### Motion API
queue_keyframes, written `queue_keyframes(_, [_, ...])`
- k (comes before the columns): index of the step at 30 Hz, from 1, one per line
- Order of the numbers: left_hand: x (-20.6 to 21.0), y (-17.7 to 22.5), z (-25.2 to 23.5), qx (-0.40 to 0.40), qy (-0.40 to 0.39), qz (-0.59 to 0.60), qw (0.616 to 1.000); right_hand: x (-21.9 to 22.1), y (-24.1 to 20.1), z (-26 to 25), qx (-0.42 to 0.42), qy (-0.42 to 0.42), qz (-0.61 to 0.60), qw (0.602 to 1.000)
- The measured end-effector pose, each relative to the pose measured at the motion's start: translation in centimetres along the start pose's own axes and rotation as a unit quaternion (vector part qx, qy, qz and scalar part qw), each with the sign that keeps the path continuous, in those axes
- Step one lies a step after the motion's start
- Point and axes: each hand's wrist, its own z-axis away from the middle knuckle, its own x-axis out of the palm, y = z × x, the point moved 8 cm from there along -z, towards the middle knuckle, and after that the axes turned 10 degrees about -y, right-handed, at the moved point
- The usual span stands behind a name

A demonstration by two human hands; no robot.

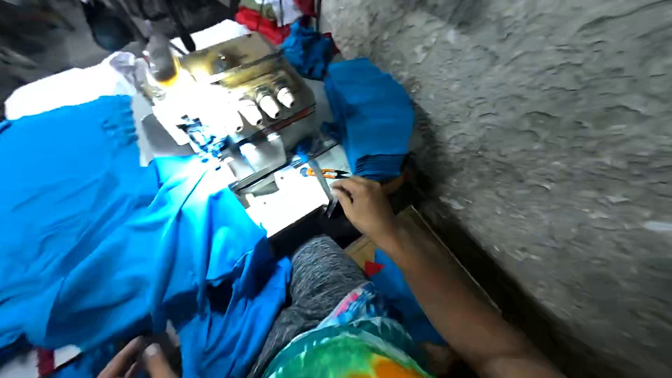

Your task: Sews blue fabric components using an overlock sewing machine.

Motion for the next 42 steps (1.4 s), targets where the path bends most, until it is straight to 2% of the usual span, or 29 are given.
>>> queue_keyframes(1, [1.9, 3.2, -0.9, 0.075, -0.033, 0.009, 0.997, -0.7, 0.2, -1.8, -0.013, 0.031, 0.034, 0.999])
queue_keyframes(2, [4.0, 6.4, -1.9, 0.146, -0.083, 0.028, 0.985, -0.5, 0.3, -3.5, -0.025, 0.023, 0.058, 0.998])
queue_keyframes(3, [6.1, 9.3, -2.9, 0.203, -0.134, 0.052, 0.969, 0.5, 0.4, -4.9, -0.032, -0.012, 0.075, 0.997])
queue_keyframes(5, [9.7, 13.8, -4.7, 0.264, -0.198, 0.116, 0.937, 2.2, 0.3, -6.7, -0.047, -0.084, 0.109, 0.989])
queue_keyframes(7, [12.6, 17.3, -6.4, 0.285, -0.227, 0.151, 0.919, 2.5, -0.2, -7.9, -0.082, -0.095, 0.127, 0.984])
queue_keyframes(11, [19.1, 22.3, -8.5, 0.333, -0.298, 0.102, 0.889, 2.5, 0.3, -9.8, -0.097, -0.064, 0.12, 0.986])
queue_keyframes(14, [24.3, 23.4, -9.5, 0.345, -0.322, -0.014, 0.881, 0.3, -0.5, -7.7, -0.088, -0.065, 0.025, 0.994])
queue_keyframes(16, [26.6, 23.2, -10.2, 0.345, -0.305, -0.079, 0.884, -3.5, -0.8, -5.1, -0.085, 0.012, -0.019, 0.996])
queue_keyframes(18, [27.2, 23.0, -10.5, 0.34, -0.297, -0.086, 0.888, -6.6, 1.9, -3.8, -0.023, 0.062, 0.008, 0.998])
queue_keyframes(20, [26.3, 23.6, -10.2, 0.335, -0.299, -0.044, 0.892, -7.1, 6.1, -3.9, 0.026, 0.055, 0.052, 0.997])
queue_keyframes(22, [25.0, 24.9, -9.8, 0.34, -0.296, 0.011, 0.893, -6.9, 8.6, -4.2, 0.0, 0.065, 0.056, 0.996])
queue_keyframes(24, [24.3, 25.6, -9.3, 0.348, -0.302, 0.054, 0.886, -7.4, 10.2, -5.1, -0.013, 0.016, -0.022, 1.0])
queue_keyframes(26, [24.1, 25.7, -8.6, 0.345, -0.325, 0.094, 0.876, -7.7, 12.0, -6.3, 0.011, -0.049, -0.128, 0.991])
queue_keyframes(30, [24.3, 25.7, -7.8, 0.346, -0.353, 0.125, 0.86, -8.3, 12.6, -7.3, 0.046, -0.14, -0.163, 0.976])
queue_keyframes(33, [24.3, 27.0, -7.3, 0.363, -0.358, 0.127, 0.851, -7.8, 12.7, -7.7, 0.084, -0.116, -0.162, 0.976])
queue_keyframes(36, [24.6, 30.3, -7.0, 0.412, -0.341, 0.142, 0.833, -7.8, 12.9, -7.8, 0.137, -0.088, -0.184, 0.969])
queue_keyframes(39, [25.8, 35.1, -6.3, 0.468, -0.306, 0.112, 0.821, -7.5, 13.0, -8.0, 0.104, -0.128, -0.199, 0.966])
queue_keyframes(41, [28.7, 36.1, -6.2, 0.459, -0.291, 0.012, 0.839, -8.2, 13.3, -8.2, 0.096, -0.159, -0.172, 0.967])
queue_keyframes(42, [30.6, 35.6, -6.2, 0.435, -0.307, -0.047, 0.845, -9.5, 14.1, -8.2, 0.103, -0.132, -0.142, 0.976])
